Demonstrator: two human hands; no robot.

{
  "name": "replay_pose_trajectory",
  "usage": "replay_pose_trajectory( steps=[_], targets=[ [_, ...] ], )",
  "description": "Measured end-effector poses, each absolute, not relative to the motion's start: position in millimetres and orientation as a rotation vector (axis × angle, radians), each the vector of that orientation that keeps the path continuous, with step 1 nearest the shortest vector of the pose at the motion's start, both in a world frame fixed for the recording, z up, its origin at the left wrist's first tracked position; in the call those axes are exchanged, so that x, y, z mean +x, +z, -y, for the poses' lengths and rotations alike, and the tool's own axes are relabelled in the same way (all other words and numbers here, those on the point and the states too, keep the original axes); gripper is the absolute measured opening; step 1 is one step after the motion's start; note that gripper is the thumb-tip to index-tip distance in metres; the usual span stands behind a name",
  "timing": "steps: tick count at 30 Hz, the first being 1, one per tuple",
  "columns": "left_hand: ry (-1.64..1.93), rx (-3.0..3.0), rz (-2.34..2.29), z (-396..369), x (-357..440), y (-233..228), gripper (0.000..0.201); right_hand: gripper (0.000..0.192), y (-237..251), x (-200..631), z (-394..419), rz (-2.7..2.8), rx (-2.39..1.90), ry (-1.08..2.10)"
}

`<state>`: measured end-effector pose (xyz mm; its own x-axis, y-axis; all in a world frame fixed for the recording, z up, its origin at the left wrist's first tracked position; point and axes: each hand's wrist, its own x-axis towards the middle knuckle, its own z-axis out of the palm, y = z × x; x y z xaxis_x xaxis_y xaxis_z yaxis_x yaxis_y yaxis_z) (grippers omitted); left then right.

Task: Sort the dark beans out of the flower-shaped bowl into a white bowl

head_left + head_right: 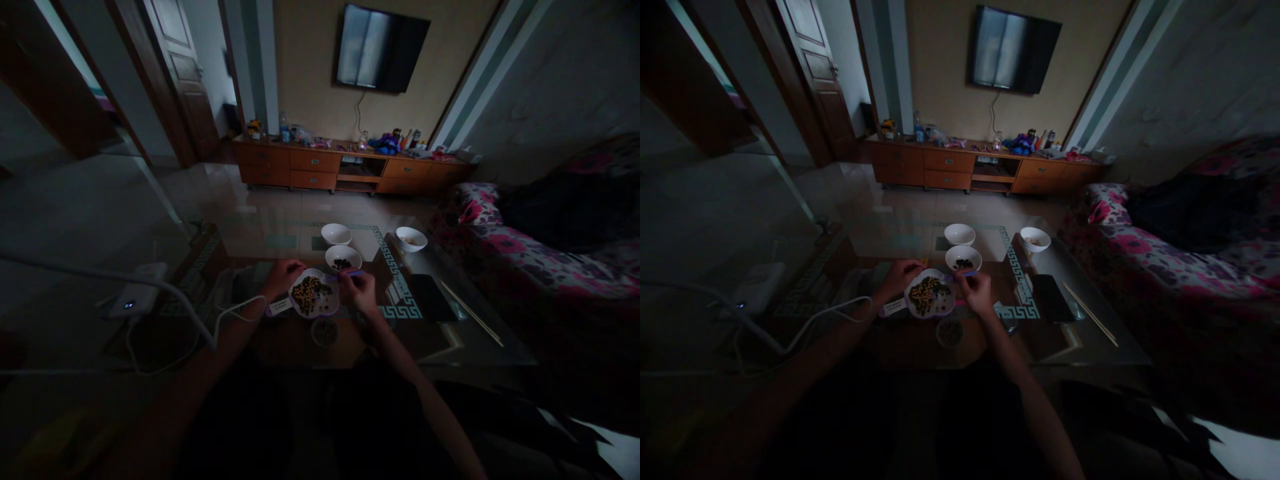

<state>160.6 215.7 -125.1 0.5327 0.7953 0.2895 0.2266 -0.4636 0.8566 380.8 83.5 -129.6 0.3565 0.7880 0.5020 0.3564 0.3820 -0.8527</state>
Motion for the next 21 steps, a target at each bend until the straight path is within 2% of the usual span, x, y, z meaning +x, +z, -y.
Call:
replay_pose_trajectory(
  steps=[5, 12, 21],
  targets=[
    [0.904, 1.945, -0.825, -215, 160, -126, 0.013, 0.04, -128, 376, -78, 1.546, -1.21, 0.503],
    [0.888, 1.929, -0.847, -215, 161, -124, 0.012, 0.051, -122, 381, -73, 1.565, -1.269, 0.511],
    [0.866, 1.936, -0.854, -214, 160, -122, 0.014, 0.041, -113, 382, -70, 1.648, -1.279, 0.479]
  ],
)
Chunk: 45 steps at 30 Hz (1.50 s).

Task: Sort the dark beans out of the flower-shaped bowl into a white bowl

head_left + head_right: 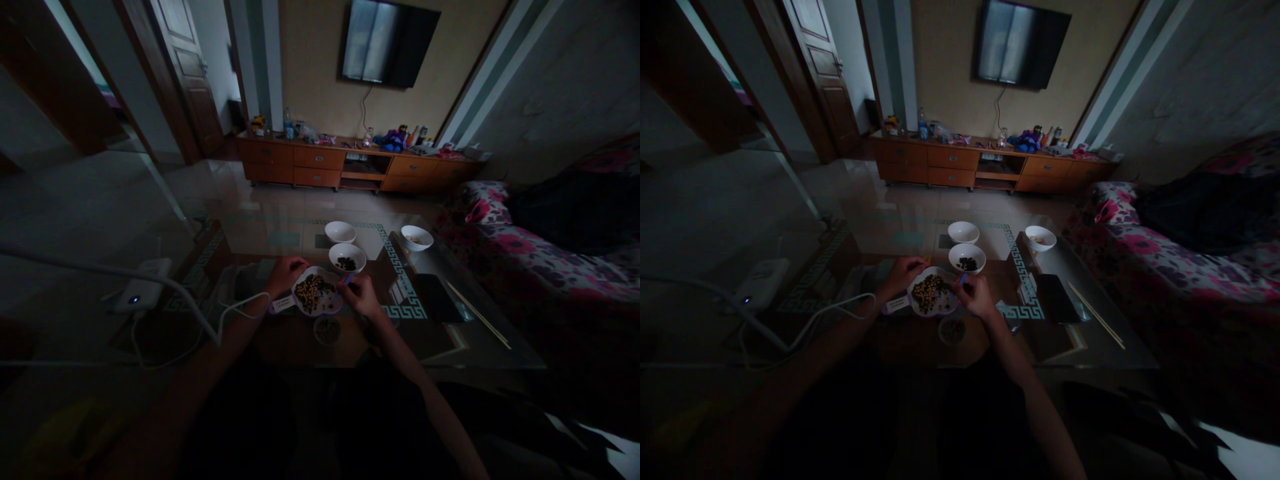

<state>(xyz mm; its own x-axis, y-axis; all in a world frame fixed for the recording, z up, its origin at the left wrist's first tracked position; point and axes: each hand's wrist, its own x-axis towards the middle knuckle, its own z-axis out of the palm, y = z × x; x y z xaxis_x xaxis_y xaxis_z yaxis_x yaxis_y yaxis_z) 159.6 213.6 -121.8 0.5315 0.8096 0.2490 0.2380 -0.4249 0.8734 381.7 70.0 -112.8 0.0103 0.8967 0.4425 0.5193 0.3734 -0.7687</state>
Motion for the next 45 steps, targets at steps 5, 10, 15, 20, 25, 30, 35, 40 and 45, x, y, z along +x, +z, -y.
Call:
replay_pose_trajectory(
  steps=[5, 10, 15, 20, 25, 30, 35, 40, 45],
  targets=[
    [0.855, 1.928, -0.859, -214.0, 160.4, -120.8, 0.014, 0.043, -114.5, 381.6, -70.0, 1.665, -1.279, 0.462],
    [0.878, 1.943, -0.822, -216.0, 159.8, -124.4, 0.015, 0.044, -117.9, 381.8, -71.5, 1.687, -1.273, 0.445],
    [0.863, 1.951, -0.84, -216.3, 158.5, -126.0, 0.015, 0.043, -121.5, 382.7, -72.2, 1.709, -1.286, 0.435],
    [0.873, 1.955, -0.833, -216.9, 158.8, -126.3, 0.015, 0.042, -118.4, 381.9, -70.6, 1.712, -1.28, 0.416],
    [0.871, 1.943, -0.871, -215.7, 159.9, -124.8, 0.014, 0.042, -118.4, 381.8, -70.5, 1.732, -1.29, 0.431],
    [0.865, 1.938, -0.868, -213.3, 160.1, -121.9, 0.014, 0.042, -121.6, 383.0, -71.4, 1.743, -1.289, 0.419],
    [0.865, 1.935, -0.88, -213.6, 160.9, -122.0, 0.016, 0.042, -122.3, 383.6, -71.8, 1.75, -1.282, 0.425],
    [0.86, 1.918, -0.904, -213.3, 161.3, -122.0, 0.014, 0.042, -122.7, 384.2, -71.2, 1.757, -1.286, 0.416],
    [0.852, 1.892, -0.918, -212.5, 161.8, -122.0, 0.013, 0.043, -121.6, 383.0, -70.8, 1.757, -1.276, 0.436]
  ],
)
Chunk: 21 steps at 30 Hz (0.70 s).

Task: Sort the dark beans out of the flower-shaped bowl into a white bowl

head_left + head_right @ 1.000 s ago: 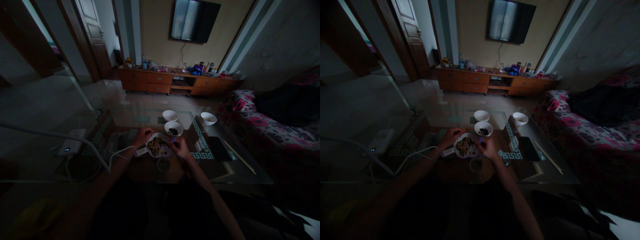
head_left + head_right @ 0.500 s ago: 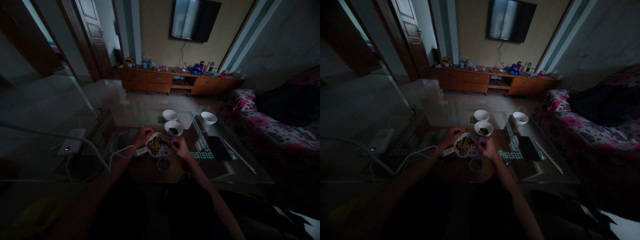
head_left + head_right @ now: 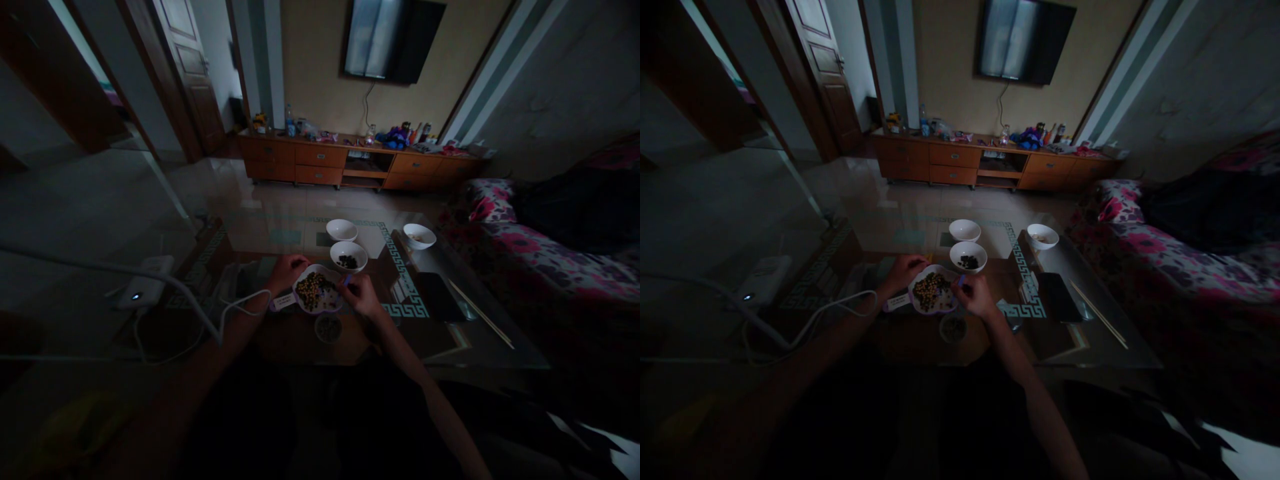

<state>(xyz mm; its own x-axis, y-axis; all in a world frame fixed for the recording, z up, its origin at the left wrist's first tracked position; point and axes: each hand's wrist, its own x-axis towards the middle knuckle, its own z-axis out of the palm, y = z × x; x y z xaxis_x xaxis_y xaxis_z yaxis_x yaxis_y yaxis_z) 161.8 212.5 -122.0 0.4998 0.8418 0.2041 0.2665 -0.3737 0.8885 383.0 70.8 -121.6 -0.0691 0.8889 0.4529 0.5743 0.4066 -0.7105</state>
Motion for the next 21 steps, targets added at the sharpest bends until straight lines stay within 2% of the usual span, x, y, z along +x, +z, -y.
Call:
replay_pose_trajectory(
  steps=[9, 13, 21],
  targets=[
    [0.873, 1.902, -0.892, -215, 161, -127, 0.013, 0.042, -118, 381, -70, 1.715, -1.235, 0.474],
    [0.864, 1.913, -0.88, -215, 162, -126, 0.013, 0.046, -123, 381, -71, 1.49, -1.249, 0.543],
    [0.855, 1.934, -0.875, -214, 161, -121, 0.014, 0.053, -127, 395, -89, 0.762, -1.231, 0.237]
  ],
)
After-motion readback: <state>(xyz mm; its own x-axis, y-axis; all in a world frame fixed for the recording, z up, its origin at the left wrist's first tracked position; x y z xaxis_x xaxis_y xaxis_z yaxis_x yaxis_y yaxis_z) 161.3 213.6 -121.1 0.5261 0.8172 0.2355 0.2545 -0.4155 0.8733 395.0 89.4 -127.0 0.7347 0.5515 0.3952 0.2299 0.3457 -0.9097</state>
